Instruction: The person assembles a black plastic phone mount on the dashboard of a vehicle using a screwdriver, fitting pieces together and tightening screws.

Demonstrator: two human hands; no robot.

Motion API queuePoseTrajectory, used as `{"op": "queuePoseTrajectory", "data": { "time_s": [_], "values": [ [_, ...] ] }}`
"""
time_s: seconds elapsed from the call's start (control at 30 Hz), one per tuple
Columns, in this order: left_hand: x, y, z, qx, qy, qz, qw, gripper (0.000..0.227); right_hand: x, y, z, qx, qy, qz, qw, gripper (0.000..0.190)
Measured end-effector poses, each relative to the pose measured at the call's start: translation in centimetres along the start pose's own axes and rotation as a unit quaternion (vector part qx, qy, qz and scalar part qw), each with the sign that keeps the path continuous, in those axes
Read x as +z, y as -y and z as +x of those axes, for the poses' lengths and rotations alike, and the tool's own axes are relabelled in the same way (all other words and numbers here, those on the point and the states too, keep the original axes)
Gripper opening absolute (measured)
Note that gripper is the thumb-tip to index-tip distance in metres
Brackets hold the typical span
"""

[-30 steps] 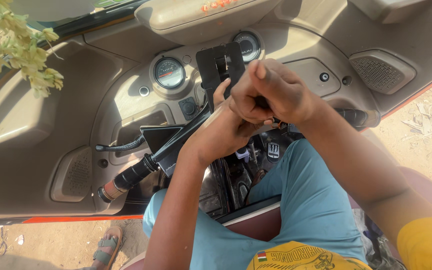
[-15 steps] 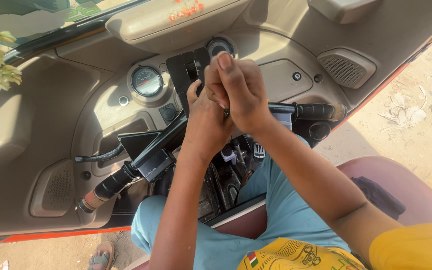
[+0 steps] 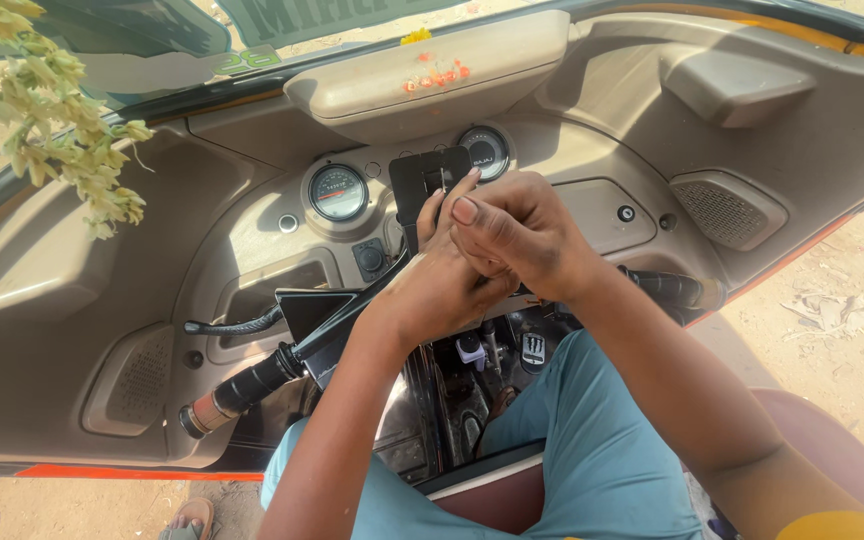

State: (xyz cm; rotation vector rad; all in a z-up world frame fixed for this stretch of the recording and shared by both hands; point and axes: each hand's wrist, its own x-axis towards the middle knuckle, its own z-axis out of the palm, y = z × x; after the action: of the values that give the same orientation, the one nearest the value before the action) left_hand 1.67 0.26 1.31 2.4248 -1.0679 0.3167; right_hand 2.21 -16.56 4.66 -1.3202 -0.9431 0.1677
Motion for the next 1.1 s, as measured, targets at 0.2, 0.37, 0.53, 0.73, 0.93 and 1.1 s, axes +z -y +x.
{"op": "queuePoseTrajectory", "data": {
  "time_s": [0.2, 0.37, 0.53, 0.73, 0.93, 1.1],
  "values": [
    [-1.7, 0.2, -4.0, -0.097, -0.109, -0.068, 0.987, 0.079, -0.2, -0.4, -1.1, -0.125, -0.060, 0.039, 0.990, 0.054],
    [0.5, 2.1, -6.8, -0.207, -0.213, -0.112, 0.948, 0.053, -3.5, 3.7, -4.1, -0.234, -0.142, 0.033, 0.961, 0.028],
    [3.0, 2.8, -5.6, -0.288, -0.214, -0.127, 0.925, 0.036, -4.9, 4.6, -6.8, -0.230, -0.152, -0.009, 0.961, 0.039],
    [3.1, 2.7, -4.1, -0.354, -0.184, -0.210, 0.893, 0.027, -4.9, 3.4, -8.3, -0.216, -0.119, 0.016, 0.969, 0.038],
    [3.9, 3.6, -4.9, -0.241, -0.246, -0.276, 0.897, 0.031, -2.7, 2.6, -8.3, -0.134, -0.303, 0.048, 0.942, 0.038],
    [4.1, 4.4, -5.4, -0.221, -0.243, -0.186, 0.926, 0.045, -3.0, 2.8, -4.1, 0.241, -0.218, -0.391, 0.861, 0.037]
  ]
}}
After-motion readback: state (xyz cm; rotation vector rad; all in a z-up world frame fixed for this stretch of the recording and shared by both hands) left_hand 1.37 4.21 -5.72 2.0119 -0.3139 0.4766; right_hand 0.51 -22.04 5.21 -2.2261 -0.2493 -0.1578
